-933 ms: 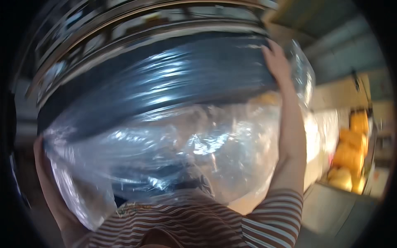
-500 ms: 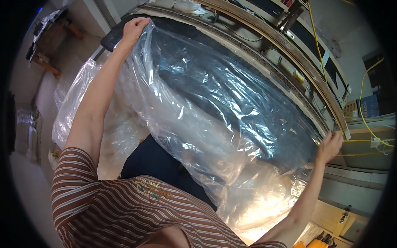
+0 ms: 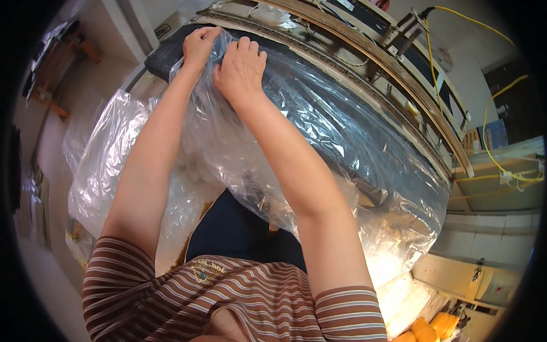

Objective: The person wraps a large, dark-colored mattress with a clear plastic sheet. They repeatedly pull the plastic over the mattress, smooth it down, and adjust the edges to ensure full coverage. The person works methodically around the mattress, handling the plastic with both hands to secure it in place.

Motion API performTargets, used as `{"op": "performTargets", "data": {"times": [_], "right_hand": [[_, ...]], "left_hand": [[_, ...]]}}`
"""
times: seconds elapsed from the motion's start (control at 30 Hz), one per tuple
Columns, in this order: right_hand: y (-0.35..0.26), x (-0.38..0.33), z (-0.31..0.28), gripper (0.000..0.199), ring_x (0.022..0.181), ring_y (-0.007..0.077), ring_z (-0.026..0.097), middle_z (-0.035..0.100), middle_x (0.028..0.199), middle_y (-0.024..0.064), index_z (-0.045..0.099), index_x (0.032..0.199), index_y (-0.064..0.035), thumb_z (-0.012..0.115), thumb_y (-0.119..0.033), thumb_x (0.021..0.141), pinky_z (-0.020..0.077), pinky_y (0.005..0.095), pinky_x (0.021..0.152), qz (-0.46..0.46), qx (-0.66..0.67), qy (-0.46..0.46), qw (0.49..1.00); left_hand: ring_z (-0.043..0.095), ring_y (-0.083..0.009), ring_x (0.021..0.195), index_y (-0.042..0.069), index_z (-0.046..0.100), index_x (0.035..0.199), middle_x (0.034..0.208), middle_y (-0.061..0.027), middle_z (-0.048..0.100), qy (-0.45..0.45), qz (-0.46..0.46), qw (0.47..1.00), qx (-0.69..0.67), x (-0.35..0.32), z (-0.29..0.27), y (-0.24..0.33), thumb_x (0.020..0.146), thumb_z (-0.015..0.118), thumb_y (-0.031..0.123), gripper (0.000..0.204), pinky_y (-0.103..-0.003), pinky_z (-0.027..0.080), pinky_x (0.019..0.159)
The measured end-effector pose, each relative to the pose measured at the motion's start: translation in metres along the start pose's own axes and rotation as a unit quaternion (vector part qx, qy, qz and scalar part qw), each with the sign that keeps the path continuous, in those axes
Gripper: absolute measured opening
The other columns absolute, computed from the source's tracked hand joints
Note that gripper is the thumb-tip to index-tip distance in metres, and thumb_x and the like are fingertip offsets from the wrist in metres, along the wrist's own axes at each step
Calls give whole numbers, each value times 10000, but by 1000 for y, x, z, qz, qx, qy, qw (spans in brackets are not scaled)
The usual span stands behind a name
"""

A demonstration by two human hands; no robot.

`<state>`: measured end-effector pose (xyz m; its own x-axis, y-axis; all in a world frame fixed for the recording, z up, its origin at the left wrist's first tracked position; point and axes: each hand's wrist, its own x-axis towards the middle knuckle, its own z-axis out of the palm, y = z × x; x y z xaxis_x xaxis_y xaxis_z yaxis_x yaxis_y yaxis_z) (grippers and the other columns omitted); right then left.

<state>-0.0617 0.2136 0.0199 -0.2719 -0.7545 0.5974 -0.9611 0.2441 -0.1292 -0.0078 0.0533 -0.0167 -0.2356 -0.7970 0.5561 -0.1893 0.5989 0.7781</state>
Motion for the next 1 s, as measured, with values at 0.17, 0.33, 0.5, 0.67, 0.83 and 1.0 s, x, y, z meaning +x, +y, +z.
{"op": "performTargets", "data": {"times": [0.17, 0.33, 0.5, 0.67, 0.83, 1.0], "right_hand": [[62, -21, -59, 191, 959, 255, 533, 585, 894, 51, 653, 807, -117, 639, -50, 628, 409, 411, 776, -72, -46, -33, 996], [149, -166, -228, 236, 869, 268, 588, 625, 887, 60, 636, 793, -89, 559, 61, 628, 457, 385, 733, 44, -218, 23, 975], [174, -315, -385, 360, 884, 293, 578, 617, 912, 82, 626, 880, -95, 506, 98, 601, 470, 370, 751, 288, -392, 99, 868], [201, -374, -513, 236, 899, 155, 603, 638, 953, 23, 614, 940, -59, 529, 31, 740, 456, 270, 836, 389, -53, 302, 869], [256, -344, -544, 311, 931, 159, 592, 632, 1024, 53, 569, 1080, -67, 588, -156, 783, 450, 273, 846, 347, 312, 286, 837], [359, -428, -451, 528, 983, 192, 584, 619, 1125, 102, 514, 1238, -99, 644, -341, 787, 453, 303, 846, 553, -190, -219, 781]], "left_hand": [[644, -293, 875, 86, 724, 896, 918, -143, 679, 4, -17, 1000, -11, 6, -7, -24, 769, 671, 389, 333, -352, 478, 790], [648, -253, 900, 66, 717, 946, 959, -108, 690, -27, -1, 1000, -12, 6, -2, -22, 782, 671, 392, 368, -335, 471, 814], [641, -190, 890, 75, 710, 1007, 958, -99, 698, -76, 10, 997, 14, 10, -6, -27, 823, 658, 399, 376, -287, 460, 808], [633, -178, 917, 58, 701, 1028, 982, -85, 700, -69, -13, 996, 49, 18, -1, -35, 841, 652, 397, 390, -286, 453, 830], [629, -196, 941, 50, 691, 1050, 1008, -91, 693, -92, -11, 992, 84, 31, -5, -49, 861, 625, 397, 400, -301, 451, 843], [626, -217, 946, 45, 680, 1065, 1034, -105, 682, -133, 52, 976, 164, 32, -30, -49, 881, 599, 383, 393, -308, 449, 847]]}}
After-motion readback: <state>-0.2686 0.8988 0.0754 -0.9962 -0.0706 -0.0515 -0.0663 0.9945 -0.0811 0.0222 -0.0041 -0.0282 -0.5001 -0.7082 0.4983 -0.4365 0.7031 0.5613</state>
